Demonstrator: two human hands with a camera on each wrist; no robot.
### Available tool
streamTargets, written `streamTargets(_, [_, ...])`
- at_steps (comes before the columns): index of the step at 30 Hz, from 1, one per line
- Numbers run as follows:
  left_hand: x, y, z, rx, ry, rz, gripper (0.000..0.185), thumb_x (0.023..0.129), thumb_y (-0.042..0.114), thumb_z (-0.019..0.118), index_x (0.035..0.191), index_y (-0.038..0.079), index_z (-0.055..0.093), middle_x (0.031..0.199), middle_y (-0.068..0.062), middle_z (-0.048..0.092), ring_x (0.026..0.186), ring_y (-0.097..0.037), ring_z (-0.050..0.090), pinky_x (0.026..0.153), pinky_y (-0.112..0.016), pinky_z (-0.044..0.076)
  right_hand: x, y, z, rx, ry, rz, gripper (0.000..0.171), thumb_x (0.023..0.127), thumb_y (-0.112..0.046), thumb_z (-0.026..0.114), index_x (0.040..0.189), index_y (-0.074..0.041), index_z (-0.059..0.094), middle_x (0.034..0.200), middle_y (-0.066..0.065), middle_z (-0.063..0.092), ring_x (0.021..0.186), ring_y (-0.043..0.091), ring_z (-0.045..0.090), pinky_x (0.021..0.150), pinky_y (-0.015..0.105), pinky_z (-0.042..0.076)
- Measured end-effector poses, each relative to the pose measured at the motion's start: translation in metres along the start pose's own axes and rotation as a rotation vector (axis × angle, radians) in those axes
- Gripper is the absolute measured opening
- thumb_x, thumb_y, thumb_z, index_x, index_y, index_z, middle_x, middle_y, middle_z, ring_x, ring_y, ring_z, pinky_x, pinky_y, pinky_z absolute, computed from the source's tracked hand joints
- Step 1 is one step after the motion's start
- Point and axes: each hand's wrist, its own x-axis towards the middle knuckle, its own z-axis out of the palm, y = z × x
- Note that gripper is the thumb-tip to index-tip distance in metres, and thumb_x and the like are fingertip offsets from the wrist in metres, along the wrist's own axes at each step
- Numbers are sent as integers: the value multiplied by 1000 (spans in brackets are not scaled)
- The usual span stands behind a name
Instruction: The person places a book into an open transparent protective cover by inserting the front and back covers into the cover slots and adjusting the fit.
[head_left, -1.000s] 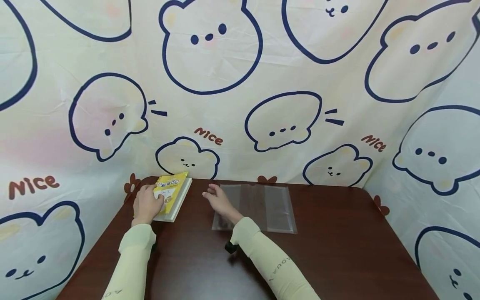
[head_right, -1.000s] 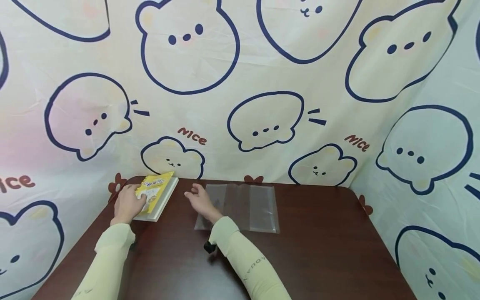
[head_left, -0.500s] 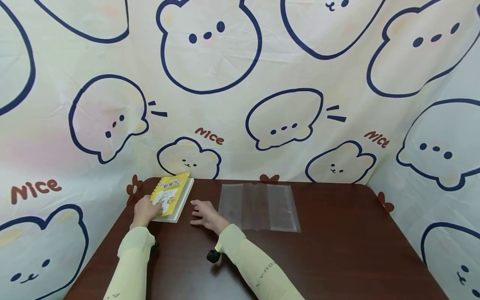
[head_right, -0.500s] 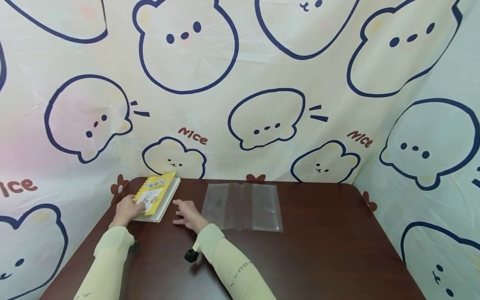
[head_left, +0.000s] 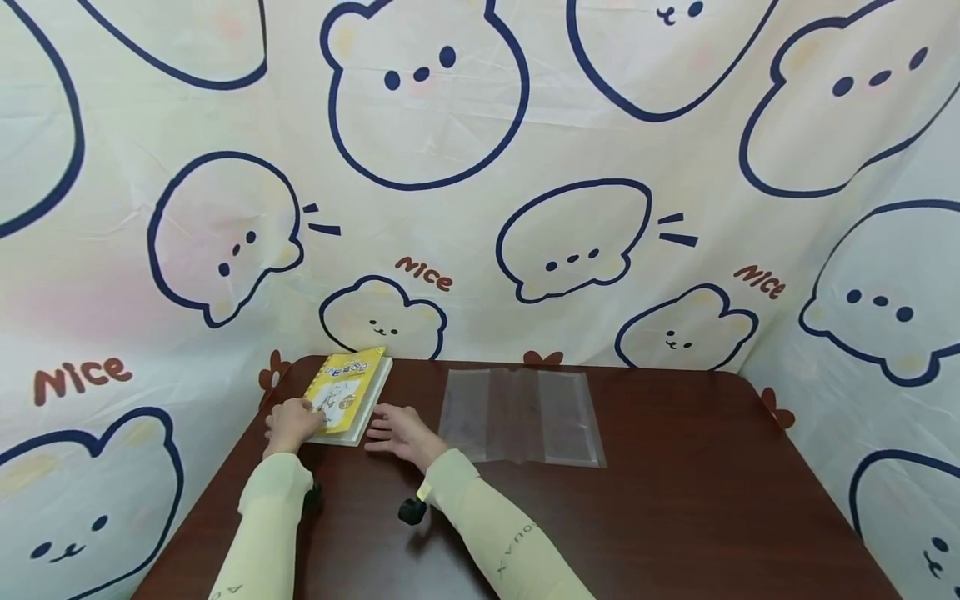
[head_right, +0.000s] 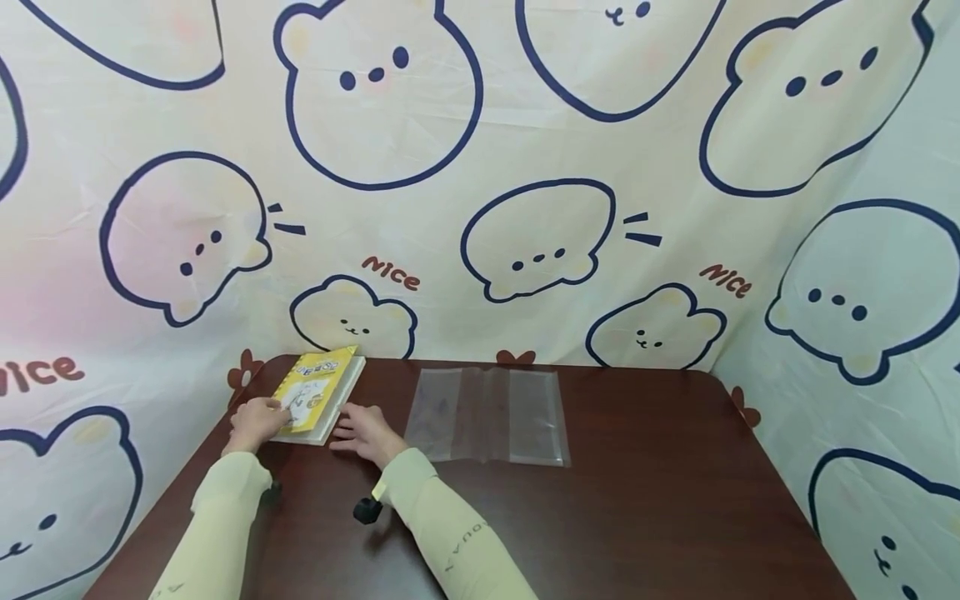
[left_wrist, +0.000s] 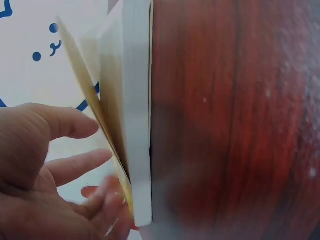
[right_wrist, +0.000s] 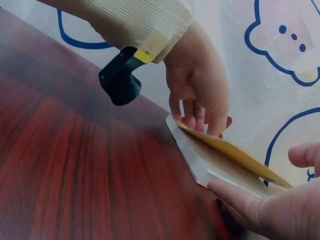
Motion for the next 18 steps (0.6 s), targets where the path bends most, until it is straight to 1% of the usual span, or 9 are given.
streamTargets(2, [-2, -1, 0, 15, 2, -12, 56, 90, 18, 56, 133, -17, 48, 122, -43, 37, 113, -55, 30, 97, -70, 29, 0, 0, 2, 3, -6, 6, 53, 100, -18, 61, 144, 9, 47, 131, 31, 57, 121, 45, 61, 96, 58, 53])
streamTargets(4, [-4, -2, 0, 3, 7, -17, 56, 90, 18, 57, 131, -18, 45, 120, -42, 36, 114, -56, 28, 97, -71, 27, -1, 1, 3, 6, -11, 7, 53, 100, -18, 61, 143, 9, 46, 126, 29, 60, 118, 43, 63, 96, 58, 54])
streamTargets(8, [-5, -4, -2, -17, 15, -7, 55, 91, 19, 58, 128, -20, 43, 116, -40, 40, 112, -56, 34, 97, -71, 32, -1, 0, 5, 6, -19, 6, 50, 101, -18, 61, 142, 8, 47, 122, 26, 62, 115, 41, 65, 97, 57, 53])
streamTargets(13, [-2, -4, -4, 4, 44, -14, 46, 91, 19, 59, 113, -21, 52, 106, -38, 50, 105, -53, 41, 93, -66, 38, 1, -2, 4, 16, -16, 39, 53, 100, -17, 63, 139, 15, 45, 120, 29, 62, 116, 42, 65, 98, 58, 53])
streamTargets(15, [-1, -5, -5, 15, 47, -18, 45, 91, 19, 58, 110, -21, 54, 103, -36, 54, 103, -53, 43, 91, -63, 40, 1, -1, 2, 12, -16, 51, 53, 100, -17, 64, 136, 18, 46, 119, 29, 64, 116, 42, 65, 98, 57, 53])
streamTargets(18, [-2, -7, -6, 17, 39, -40, 43, 90, 18, 54, 109, -21, 55, 103, -36, 55, 103, -53, 44, 89, -62, 41, 0, 0, 1, -29, -16, 50, 48, 99, -16, 66, 133, 14, 51, 118, 27, 65, 114, 40, 67, 97, 55, 54])
